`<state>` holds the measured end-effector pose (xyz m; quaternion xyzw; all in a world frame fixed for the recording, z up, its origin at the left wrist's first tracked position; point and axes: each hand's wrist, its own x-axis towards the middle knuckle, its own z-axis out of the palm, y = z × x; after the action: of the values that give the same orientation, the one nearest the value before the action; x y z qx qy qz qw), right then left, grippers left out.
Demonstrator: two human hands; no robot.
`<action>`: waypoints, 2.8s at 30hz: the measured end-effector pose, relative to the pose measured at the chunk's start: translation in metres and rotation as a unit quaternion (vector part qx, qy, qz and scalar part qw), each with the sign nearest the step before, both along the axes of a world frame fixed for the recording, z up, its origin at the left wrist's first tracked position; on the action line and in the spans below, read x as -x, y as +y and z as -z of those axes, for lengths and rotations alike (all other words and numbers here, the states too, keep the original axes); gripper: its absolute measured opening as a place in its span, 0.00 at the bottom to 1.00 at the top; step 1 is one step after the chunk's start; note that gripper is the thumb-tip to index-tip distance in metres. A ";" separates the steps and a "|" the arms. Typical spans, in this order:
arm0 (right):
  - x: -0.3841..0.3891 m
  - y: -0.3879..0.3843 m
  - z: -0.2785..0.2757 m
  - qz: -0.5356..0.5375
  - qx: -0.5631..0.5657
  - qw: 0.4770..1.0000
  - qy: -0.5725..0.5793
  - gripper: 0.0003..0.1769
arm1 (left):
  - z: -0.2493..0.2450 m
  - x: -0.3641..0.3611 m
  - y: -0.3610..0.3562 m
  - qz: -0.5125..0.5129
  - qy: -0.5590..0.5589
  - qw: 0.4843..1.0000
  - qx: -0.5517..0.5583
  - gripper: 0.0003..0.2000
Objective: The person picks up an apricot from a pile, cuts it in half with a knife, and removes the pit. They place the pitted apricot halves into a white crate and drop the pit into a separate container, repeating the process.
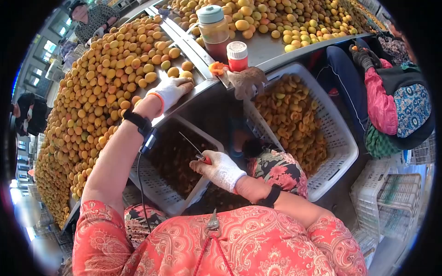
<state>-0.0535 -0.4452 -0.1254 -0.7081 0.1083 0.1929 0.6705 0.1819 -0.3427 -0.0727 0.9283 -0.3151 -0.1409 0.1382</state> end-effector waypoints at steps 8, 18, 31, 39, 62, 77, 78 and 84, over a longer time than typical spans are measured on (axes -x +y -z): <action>0.006 -0.012 -0.005 0.117 -0.050 0.991 -0.043 0.16 | -0.045 0.051 0.040 -0.149 0.160 0.923 0.316 0.18; 0.050 0.008 -0.069 -0.008 -0.040 0.970 -0.239 0.12 | -0.070 0.230 0.093 -0.176 0.340 0.667 0.640 0.25; 0.085 0.050 -0.117 -0.114 0.097 0.942 -0.299 0.14 | -0.084 0.281 0.131 -0.206 0.274 0.645 0.683 0.24; 0.090 0.060 -0.121 -0.139 0.123 0.943 -0.276 0.17 | -0.083 0.291 0.134 -0.234 0.178 0.687 0.665 0.23; 0.089 0.068 -0.076 -0.049 0.177 0.922 -0.340 0.16 | -0.059 0.291 0.111 -0.206 0.279 0.630 0.694 0.17; 0.081 0.068 -0.074 -0.024 0.166 0.928 -0.332 0.18 | -0.054 0.281 0.096 -0.304 0.370 0.487 0.731 0.25; 0.081 0.067 -0.076 -0.034 0.163 0.929 -0.331 0.18 | -0.056 0.280 0.098 -0.320 0.361 0.490 0.726 0.25; 0.085 0.066 -0.089 -0.061 0.198 0.922 -0.326 0.17 | -0.046 0.274 0.107 -0.315 0.321 0.515 0.730 0.24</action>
<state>-0.1383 -0.3792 -0.0362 -0.8555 -0.1240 -0.0338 0.5015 -0.0918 -0.2358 -0.0269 0.4309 0.0713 -0.0969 0.8944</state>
